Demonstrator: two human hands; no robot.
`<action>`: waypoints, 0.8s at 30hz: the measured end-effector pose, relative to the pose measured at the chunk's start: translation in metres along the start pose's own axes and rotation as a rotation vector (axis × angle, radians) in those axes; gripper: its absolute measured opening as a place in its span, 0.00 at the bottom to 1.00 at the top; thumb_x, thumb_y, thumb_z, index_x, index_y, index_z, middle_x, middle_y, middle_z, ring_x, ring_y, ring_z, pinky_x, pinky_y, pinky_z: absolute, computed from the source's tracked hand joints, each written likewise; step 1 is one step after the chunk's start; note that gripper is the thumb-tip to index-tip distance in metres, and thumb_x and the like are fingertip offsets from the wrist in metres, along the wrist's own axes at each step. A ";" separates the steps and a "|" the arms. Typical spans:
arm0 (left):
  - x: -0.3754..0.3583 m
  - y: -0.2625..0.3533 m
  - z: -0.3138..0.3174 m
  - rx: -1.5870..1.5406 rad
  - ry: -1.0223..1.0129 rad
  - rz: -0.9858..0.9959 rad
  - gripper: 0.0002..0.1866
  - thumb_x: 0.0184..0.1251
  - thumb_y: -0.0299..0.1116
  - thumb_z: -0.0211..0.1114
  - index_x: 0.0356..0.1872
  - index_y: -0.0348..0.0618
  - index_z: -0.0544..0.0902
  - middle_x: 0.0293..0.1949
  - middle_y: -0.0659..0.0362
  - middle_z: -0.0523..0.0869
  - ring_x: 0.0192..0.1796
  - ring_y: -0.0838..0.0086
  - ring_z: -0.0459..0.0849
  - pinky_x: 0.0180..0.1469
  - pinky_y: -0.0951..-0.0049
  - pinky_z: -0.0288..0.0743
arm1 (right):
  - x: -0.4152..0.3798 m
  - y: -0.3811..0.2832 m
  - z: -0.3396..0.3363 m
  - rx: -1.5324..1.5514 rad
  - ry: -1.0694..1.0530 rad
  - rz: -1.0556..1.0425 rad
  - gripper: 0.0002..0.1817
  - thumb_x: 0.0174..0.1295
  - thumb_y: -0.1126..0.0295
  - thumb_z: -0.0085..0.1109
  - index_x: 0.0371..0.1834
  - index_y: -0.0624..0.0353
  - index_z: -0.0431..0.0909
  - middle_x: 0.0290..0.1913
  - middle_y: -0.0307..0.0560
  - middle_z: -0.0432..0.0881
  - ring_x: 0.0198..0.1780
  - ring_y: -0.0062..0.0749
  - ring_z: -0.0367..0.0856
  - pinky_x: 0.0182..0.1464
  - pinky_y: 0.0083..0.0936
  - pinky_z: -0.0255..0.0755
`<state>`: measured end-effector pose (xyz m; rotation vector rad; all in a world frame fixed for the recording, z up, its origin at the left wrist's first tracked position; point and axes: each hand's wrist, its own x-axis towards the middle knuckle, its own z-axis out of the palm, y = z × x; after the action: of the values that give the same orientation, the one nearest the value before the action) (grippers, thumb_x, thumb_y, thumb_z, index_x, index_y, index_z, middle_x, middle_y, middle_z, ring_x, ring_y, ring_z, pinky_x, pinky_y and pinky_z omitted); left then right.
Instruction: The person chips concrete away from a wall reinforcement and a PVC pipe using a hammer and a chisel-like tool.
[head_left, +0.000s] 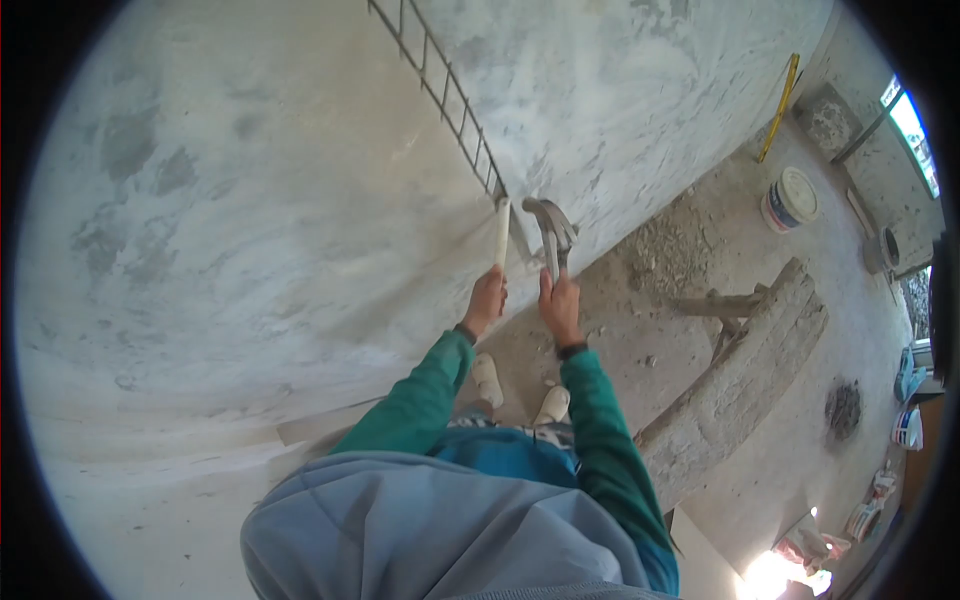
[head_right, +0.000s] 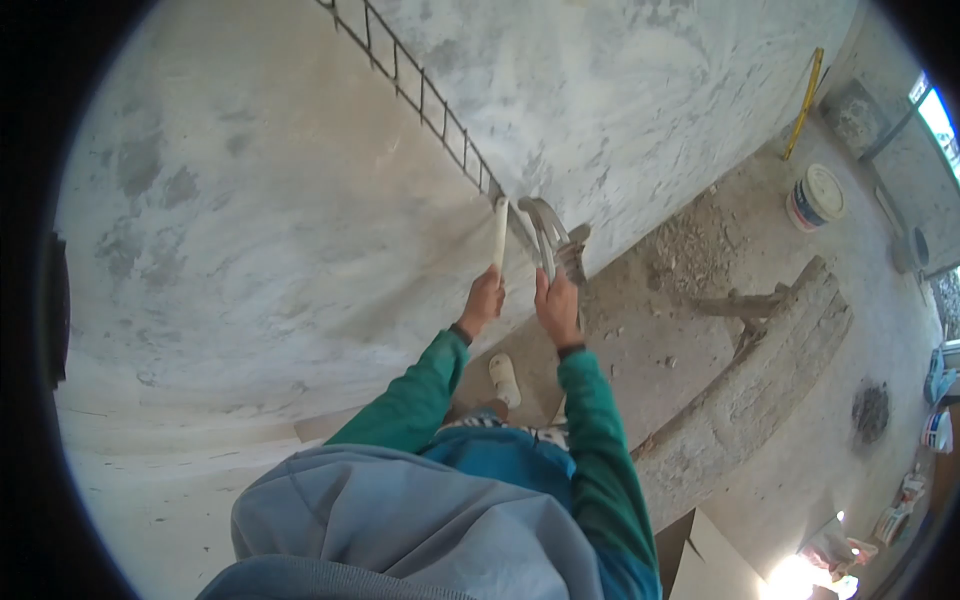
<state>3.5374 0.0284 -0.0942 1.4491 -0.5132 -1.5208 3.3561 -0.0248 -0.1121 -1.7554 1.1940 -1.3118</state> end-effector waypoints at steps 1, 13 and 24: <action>-0.003 0.010 0.000 -0.461 -0.277 -0.310 0.24 0.78 0.53 0.45 0.35 0.42 0.76 0.19 0.64 0.73 0.21 0.76 0.71 0.25 0.72 0.64 | 0.008 -0.002 -0.005 0.001 0.004 -0.010 0.20 0.72 0.58 0.52 0.38 0.70 0.73 0.18 0.60 0.73 0.19 0.57 0.71 0.24 0.43 0.64; -0.046 0.024 0.042 1.012 0.469 0.411 0.18 0.77 0.46 0.46 0.44 0.40 0.74 0.30 0.40 0.84 0.38 0.39 0.82 0.38 0.46 0.73 | -0.018 -0.027 -0.049 0.249 0.019 0.268 0.26 0.73 0.49 0.47 0.33 0.65 0.72 0.20 0.41 0.73 0.23 0.23 0.71 0.25 0.28 0.65; -0.034 0.016 0.031 1.063 0.521 0.451 0.18 0.77 0.46 0.48 0.43 0.39 0.74 0.29 0.41 0.84 0.36 0.38 0.82 0.36 0.43 0.72 | -0.016 -0.040 0.007 0.541 0.153 0.081 0.26 0.74 0.51 0.46 0.32 0.67 0.73 0.19 0.45 0.74 0.21 0.29 0.73 0.23 0.31 0.64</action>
<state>3.5094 0.0403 -0.0565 2.2052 -1.3147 -0.4133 3.3728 0.0057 -0.0848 -1.2263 0.8660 -1.5626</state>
